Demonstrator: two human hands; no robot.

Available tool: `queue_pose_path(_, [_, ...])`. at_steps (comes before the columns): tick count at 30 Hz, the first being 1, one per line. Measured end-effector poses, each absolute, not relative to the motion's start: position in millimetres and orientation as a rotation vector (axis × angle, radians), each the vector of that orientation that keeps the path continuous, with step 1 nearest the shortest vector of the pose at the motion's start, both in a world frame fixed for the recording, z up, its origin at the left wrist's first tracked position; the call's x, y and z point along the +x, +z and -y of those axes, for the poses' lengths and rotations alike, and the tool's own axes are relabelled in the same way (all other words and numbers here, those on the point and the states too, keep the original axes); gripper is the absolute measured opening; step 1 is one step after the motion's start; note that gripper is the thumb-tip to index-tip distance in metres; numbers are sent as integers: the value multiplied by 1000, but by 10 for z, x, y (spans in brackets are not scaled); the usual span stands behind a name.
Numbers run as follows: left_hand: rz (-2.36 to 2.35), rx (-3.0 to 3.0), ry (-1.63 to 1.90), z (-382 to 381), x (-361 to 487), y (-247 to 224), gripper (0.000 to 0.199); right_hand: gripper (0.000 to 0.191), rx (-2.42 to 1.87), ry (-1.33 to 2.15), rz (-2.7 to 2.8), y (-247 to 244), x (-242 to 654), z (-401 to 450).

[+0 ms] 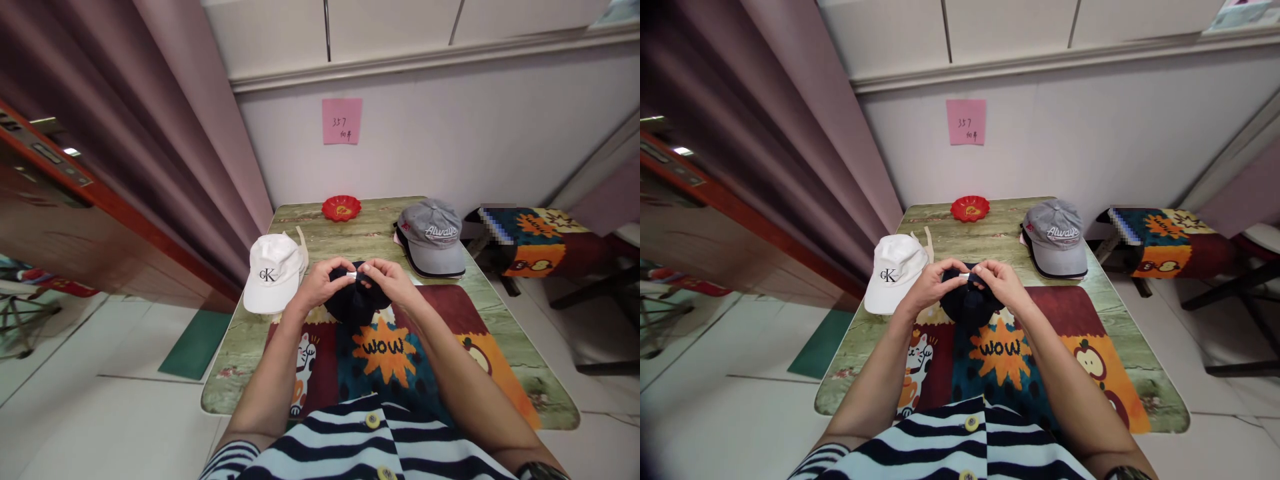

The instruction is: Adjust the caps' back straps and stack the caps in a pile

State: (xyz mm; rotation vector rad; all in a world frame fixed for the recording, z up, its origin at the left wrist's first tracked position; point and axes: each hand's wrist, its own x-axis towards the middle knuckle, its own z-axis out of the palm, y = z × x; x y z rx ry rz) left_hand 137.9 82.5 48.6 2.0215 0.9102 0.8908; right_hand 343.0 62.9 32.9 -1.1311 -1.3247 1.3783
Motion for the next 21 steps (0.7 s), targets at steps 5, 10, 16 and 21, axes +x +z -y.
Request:
queue_pose_path(5, [-898,1869,899,-852,1376,415,20,49,-1193,1381,1427,358,3512,-608])
queue_pose_path(10, [-900,1687,859,-894,1356,393,38,38,-1137,1406,1443,327,3522,-607])
queue_pose_path(16, [-972,1710,667,-969,1241,430,45,32,-1094,1413,1401,271,3500,-641])
queue_pose_path(21, [-958,1720,617,-954,1234,406,34,33,-1084,1420,1410,249,3504,-661])
